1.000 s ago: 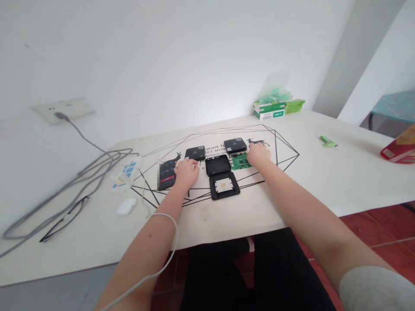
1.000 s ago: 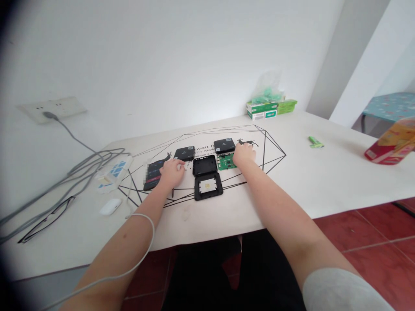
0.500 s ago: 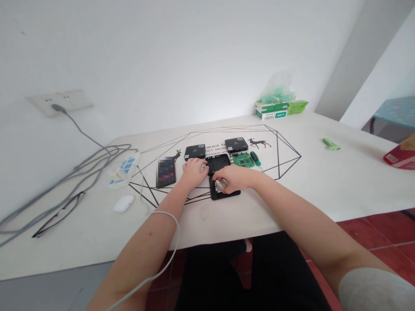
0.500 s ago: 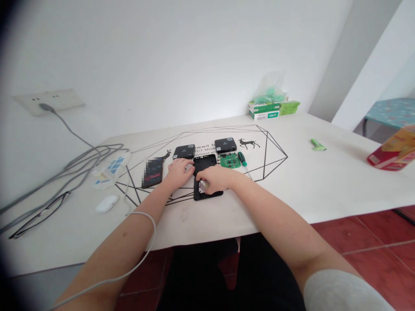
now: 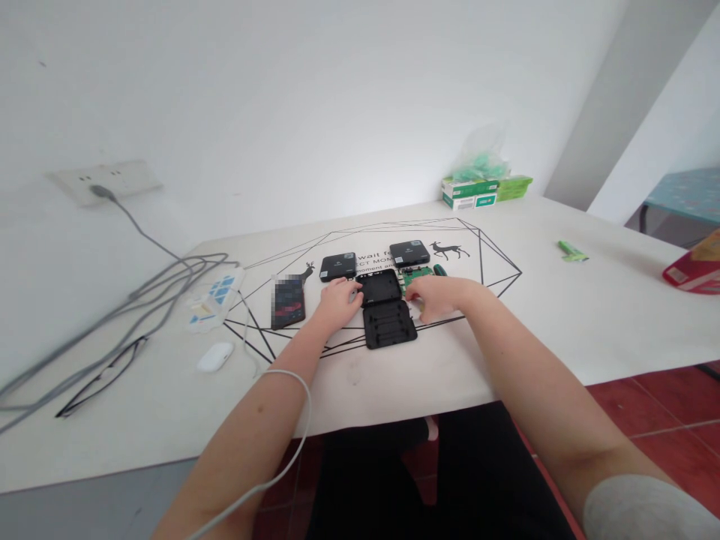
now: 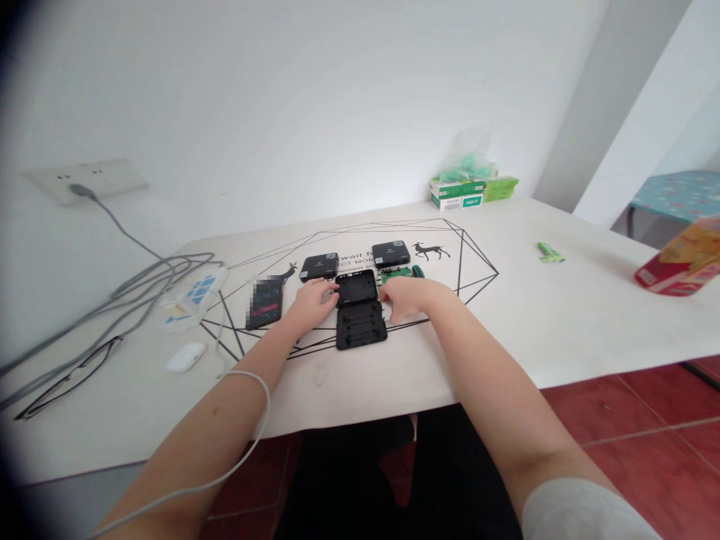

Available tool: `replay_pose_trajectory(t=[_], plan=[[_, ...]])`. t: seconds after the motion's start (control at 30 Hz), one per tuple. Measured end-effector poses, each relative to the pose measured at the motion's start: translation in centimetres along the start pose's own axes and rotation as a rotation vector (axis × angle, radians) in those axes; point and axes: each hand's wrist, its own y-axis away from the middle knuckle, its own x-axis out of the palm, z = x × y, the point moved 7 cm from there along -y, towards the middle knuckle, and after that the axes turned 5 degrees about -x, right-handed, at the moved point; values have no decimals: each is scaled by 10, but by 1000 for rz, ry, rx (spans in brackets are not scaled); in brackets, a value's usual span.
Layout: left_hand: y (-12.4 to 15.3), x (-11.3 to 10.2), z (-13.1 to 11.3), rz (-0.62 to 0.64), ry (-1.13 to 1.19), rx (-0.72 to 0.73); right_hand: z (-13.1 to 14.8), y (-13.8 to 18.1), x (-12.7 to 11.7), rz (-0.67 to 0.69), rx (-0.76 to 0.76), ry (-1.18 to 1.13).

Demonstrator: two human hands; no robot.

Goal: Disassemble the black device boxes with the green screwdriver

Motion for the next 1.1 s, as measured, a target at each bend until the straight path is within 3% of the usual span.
replay_pose_trajectory(t=[0.2,0.33,0.43,0.53,0.6,0.93,1.1], plan=[[0,1,1,-6,3,11,-4,-1,9,81,37,-35],[0,1,1,-9,13,23,-5,-2,11,99,-27,-30],[0,1,1,-6,26,41,-13,-6,3,-38,-16,-50],[0,0,0,-6,42,59,-33,-7,-5,-188,146,26],[0,-1,0,-8,55,71,-42,-8,-4,-181,204,50],[1,-2,-1,-12,74,97,-44,-16,-3,-225,201,54],[1,-1,-1,-4,58,110,-37,-6,-20,-378,138,10]])
